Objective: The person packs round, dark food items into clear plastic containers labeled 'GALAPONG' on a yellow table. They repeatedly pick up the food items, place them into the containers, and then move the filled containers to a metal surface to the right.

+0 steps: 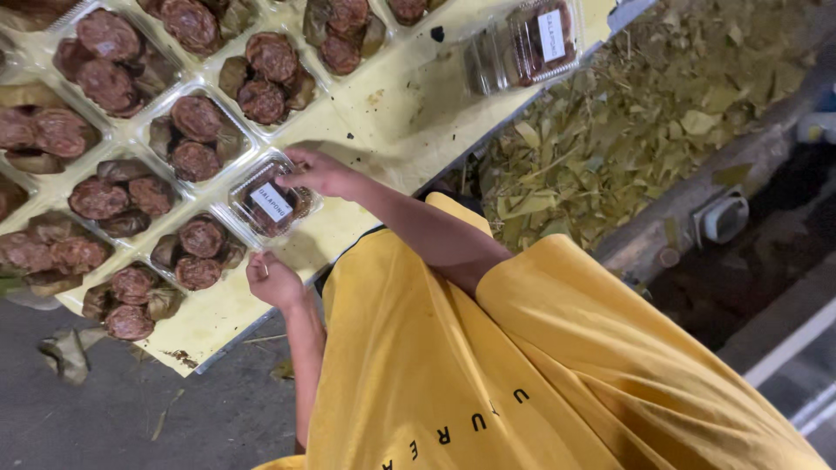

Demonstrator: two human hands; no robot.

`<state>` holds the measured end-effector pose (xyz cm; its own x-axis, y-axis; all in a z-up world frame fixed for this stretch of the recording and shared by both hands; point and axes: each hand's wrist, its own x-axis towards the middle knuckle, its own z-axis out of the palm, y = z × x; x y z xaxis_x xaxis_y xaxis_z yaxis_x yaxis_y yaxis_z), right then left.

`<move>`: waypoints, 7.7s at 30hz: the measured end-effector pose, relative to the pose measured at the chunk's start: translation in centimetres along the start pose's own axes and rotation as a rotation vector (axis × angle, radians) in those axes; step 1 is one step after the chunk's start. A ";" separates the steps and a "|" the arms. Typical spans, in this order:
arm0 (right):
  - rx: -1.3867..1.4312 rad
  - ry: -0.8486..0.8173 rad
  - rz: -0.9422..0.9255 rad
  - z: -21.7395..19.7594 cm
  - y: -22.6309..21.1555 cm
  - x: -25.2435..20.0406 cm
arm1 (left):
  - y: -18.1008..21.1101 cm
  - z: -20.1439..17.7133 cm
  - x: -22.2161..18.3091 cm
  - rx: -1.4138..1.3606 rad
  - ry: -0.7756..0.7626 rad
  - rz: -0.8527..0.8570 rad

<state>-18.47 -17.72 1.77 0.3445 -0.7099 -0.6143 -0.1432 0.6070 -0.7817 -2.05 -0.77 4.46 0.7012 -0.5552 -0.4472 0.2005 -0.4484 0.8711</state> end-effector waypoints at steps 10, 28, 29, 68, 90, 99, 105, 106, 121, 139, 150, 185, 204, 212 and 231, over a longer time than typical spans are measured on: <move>0.184 0.150 -0.040 -20.7 -13.9 -18.1 | 14.9 14.3 -14.0 -0.101 -0.594 -0.101; 0.125 0.392 -0.194 -41.5 -15.5 -23.9 | 16.0 35.3 -22.5 0.283 -0.975 0.275; 0.078 0.386 -0.182 -41.4 -15.7 -24.2 | 15.8 35.1 -22.2 0.238 -1.025 0.246; 0.858 0.709 -0.500 -70.3 -14.5 -36.0 | 18.6 82.1 -38.3 0.314 -1.739 0.242; 0.851 1.239 -0.277 -76.0 -2.7 -40.0 | -2.0 75.0 -36.1 0.221 -1.343 -0.236; 0.470 0.834 -0.024 -99.7 6.9 -29.1 | -10.6 76.4 -36.8 -0.360 -1.162 -0.540; -0.285 0.305 -0.314 -103.5 7.2 -23.6 | -11.0 73.3 -38.6 -0.351 -0.999 -0.321; 0.107 0.345 -0.029 -103.6 7.1 -23.2 | -11.2 72.5 -39.0 -0.344 -0.978 -0.305; 0.657 0.227 0.145 -111.4 -5.7 -23.2 | -12.1 82.8 -45.1 -0.337 -1.100 -0.158; 0.603 0.326 -0.168 -144.5 -14.0 -28.2 | -14.7 117.2 -60.2 -0.294 -1.097 -0.049; 0.630 0.373 -0.249 -159.8 -14.2 -29.3 | -9.8 133.4 -68.7 -0.427 -1.047 -0.095; -0.204 0.063 0.425 -122.7 4.1 -26.1 | -18.0 73.7 -76.2 1.016 0.079 -0.431; -0.528 -0.977 -0.151 -70.7 -1.7 -21.6 | -11.6 34.7 -36.1 0.550 0.550 0.190; -0.426 -1.121 0.008 -40.8 -8.2 -22.5 | 1.3 24.3 -4.4 0.988 0.365 0.074; -0.841 -0.390 -0.328 -12.9 -5.0 -7.4 | 11.3 8.0 -4.8 1.009 -0.195 0.533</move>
<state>-32.29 -20.08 8.86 0.7459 -0.5381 -0.3924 -0.5470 -0.1589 -0.8219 -8.64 -8.81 14.78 0.3971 -0.9015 -0.1722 -0.7877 -0.4311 0.4401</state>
